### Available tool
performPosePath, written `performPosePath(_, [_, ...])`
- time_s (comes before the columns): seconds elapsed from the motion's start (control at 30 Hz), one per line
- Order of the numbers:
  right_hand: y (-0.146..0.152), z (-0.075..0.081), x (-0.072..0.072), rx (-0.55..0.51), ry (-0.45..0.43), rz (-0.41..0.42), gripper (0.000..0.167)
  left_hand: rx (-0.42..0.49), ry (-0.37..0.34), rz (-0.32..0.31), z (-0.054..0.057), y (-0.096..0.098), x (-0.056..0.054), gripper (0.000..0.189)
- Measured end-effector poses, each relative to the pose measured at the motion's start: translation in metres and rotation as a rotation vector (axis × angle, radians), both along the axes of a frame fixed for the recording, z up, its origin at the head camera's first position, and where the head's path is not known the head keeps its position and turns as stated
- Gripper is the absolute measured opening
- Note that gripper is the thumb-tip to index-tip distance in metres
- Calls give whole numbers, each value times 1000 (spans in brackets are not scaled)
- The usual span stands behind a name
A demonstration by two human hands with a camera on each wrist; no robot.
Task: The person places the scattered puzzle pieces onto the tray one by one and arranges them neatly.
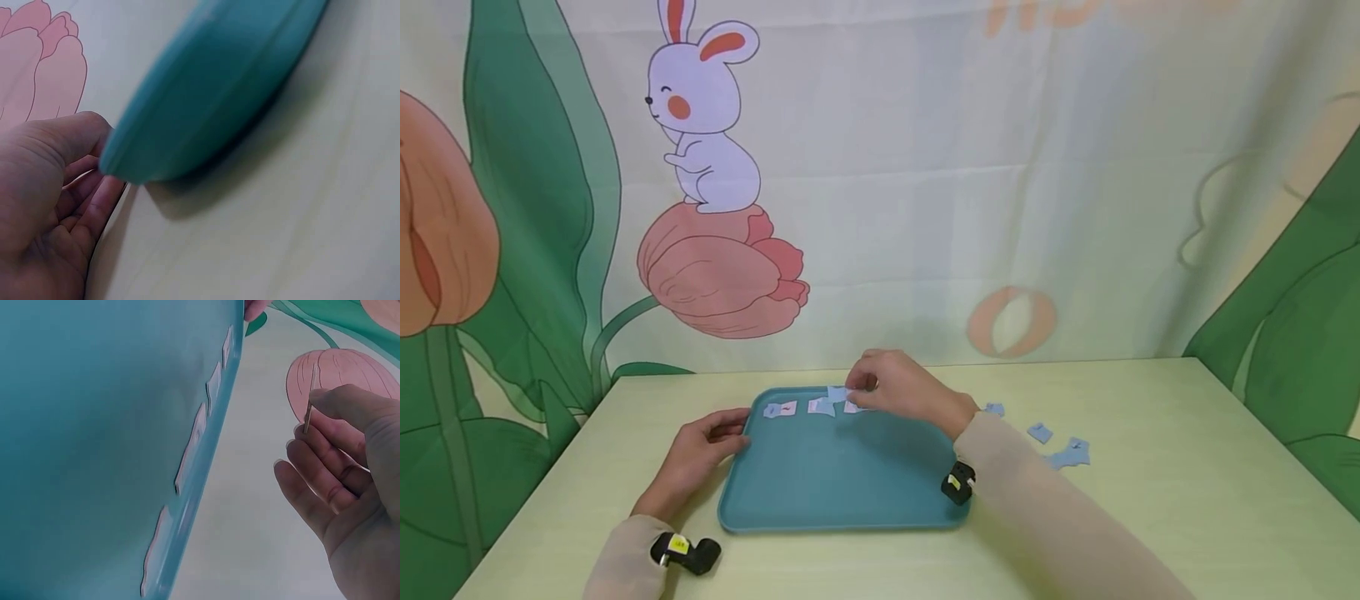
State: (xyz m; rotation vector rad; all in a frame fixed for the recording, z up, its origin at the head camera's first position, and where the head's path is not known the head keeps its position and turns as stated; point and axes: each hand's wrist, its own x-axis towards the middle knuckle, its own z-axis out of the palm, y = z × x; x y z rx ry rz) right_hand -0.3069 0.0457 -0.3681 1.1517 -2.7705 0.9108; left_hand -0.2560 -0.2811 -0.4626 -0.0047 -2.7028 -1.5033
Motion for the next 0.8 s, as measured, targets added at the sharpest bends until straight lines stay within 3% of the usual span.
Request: performPosePath(0.8, [-64, -30, -5, 34, -44, 14, 13, 8, 3, -2, 1, 0, 1, 50])
